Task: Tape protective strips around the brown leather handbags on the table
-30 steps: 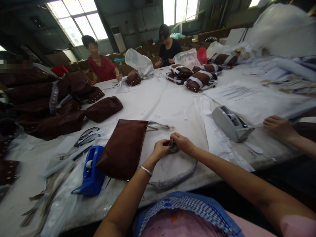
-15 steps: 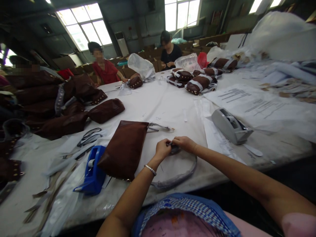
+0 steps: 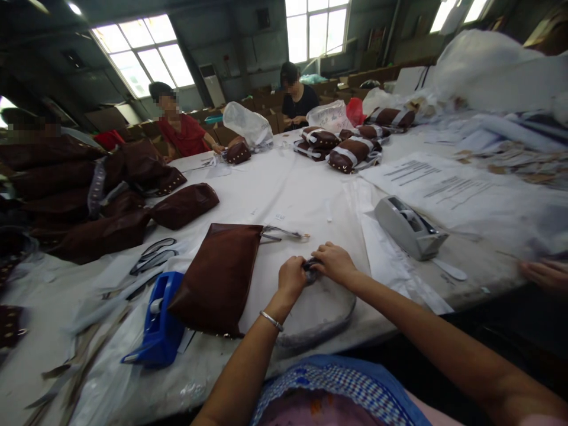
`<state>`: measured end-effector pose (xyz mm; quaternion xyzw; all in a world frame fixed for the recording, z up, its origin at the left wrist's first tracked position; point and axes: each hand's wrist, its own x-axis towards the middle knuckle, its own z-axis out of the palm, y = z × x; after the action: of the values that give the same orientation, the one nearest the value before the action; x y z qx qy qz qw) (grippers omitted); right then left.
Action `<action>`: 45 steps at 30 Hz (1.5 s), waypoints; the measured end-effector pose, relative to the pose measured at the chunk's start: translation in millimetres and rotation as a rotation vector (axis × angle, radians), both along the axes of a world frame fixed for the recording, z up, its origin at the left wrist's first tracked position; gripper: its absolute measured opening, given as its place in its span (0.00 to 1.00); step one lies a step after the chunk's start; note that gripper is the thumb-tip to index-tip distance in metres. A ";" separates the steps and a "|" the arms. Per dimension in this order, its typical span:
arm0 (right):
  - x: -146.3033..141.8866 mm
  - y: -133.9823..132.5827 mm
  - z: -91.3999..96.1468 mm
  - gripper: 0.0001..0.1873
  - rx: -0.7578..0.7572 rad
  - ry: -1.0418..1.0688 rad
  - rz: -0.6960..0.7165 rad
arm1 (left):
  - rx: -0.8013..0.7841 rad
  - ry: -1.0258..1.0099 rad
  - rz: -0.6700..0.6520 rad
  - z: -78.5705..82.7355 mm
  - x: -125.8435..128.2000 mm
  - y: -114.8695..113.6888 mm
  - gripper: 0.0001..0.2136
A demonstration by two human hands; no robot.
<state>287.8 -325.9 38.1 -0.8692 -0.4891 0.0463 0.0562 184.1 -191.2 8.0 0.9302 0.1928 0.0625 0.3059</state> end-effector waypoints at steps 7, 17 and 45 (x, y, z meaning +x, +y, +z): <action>20.0 24.4 -0.7 0.14 -0.089 0.094 0.131 | 0.027 -0.018 -0.060 -2.7 11.2 14.0 0.15; 74.3 -6.7 -5.1 0.27 -0.029 -0.063 0.735 | -0.090 -0.054 -0.243 -3.1 26.7 43.0 0.14; 28.3 19.0 -5.0 0.10 -0.214 0.079 0.177 | 0.128 0.203 -0.079 20.2 29.1 -2.8 0.08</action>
<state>316.1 -306.9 33.1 -0.8212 -0.5535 0.1372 -0.0220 213.2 -194.0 28.2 0.9563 0.1815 -0.0319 0.2271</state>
